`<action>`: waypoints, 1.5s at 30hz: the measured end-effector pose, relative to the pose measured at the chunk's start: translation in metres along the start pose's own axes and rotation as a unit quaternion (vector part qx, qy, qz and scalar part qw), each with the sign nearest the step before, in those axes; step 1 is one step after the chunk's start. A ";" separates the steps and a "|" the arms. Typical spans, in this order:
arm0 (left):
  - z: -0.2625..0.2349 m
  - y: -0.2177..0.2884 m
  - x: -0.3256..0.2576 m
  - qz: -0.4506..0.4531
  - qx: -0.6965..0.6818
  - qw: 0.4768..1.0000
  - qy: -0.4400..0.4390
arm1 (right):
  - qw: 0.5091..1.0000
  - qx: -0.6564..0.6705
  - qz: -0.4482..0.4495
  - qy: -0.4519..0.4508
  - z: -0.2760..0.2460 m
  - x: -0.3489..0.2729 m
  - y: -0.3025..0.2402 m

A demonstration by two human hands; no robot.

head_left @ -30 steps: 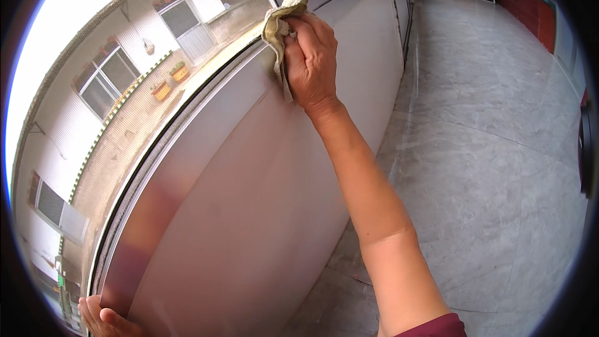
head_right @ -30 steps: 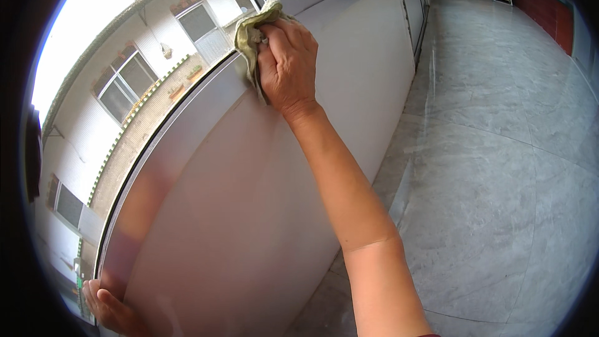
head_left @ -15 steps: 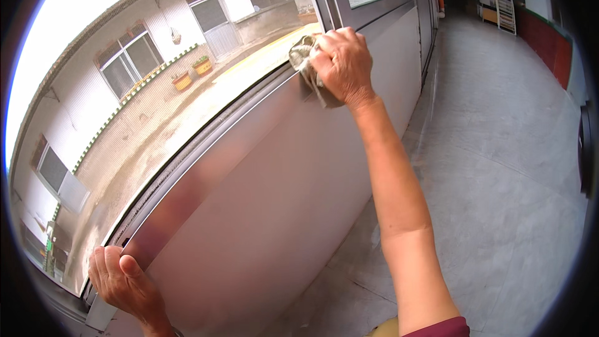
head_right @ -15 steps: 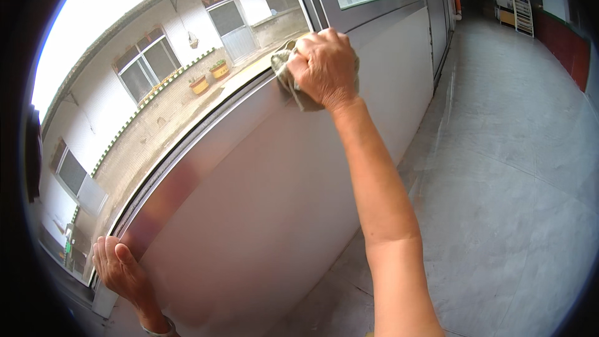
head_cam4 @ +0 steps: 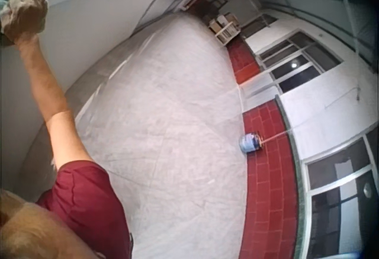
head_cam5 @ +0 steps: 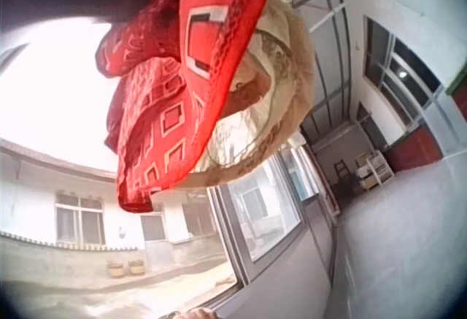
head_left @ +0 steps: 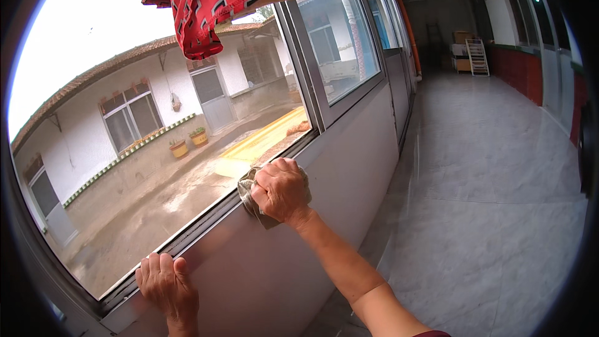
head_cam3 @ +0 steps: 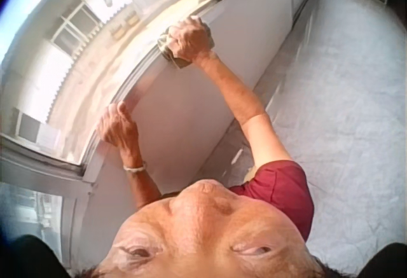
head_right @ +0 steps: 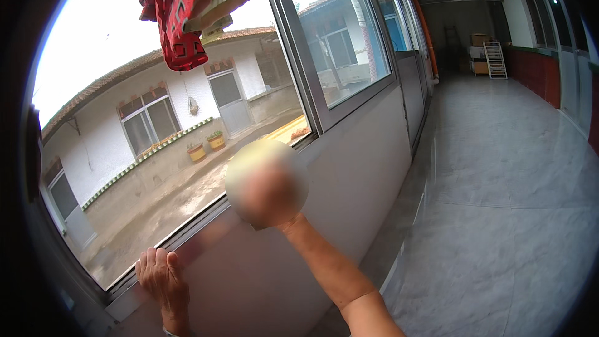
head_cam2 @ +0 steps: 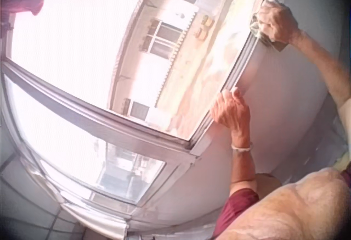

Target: The person wipes the lower section of a large window and the adjacent wall with a cloth. They then move to the window frame, wiping the vertical and horizontal metal bars thoroughly.

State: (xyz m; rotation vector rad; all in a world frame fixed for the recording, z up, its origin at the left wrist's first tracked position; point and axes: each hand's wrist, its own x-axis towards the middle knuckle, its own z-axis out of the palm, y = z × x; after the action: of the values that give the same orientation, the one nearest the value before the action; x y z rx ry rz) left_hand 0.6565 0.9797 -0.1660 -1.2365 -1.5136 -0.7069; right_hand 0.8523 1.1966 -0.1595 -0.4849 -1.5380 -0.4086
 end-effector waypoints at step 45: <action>-0.114 -0.145 -0.050 -0.118 -0.036 0.962 0.244 | 0.942 0.303 -0.127 -0.074 0.036 0.000 -0.341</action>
State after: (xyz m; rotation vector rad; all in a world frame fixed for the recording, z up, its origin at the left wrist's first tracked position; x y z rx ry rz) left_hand 0.5560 0.8177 -0.1547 -0.8531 -1.2350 -1.1410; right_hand 0.6378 0.9288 -0.1464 0.1705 -1.7800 -0.0772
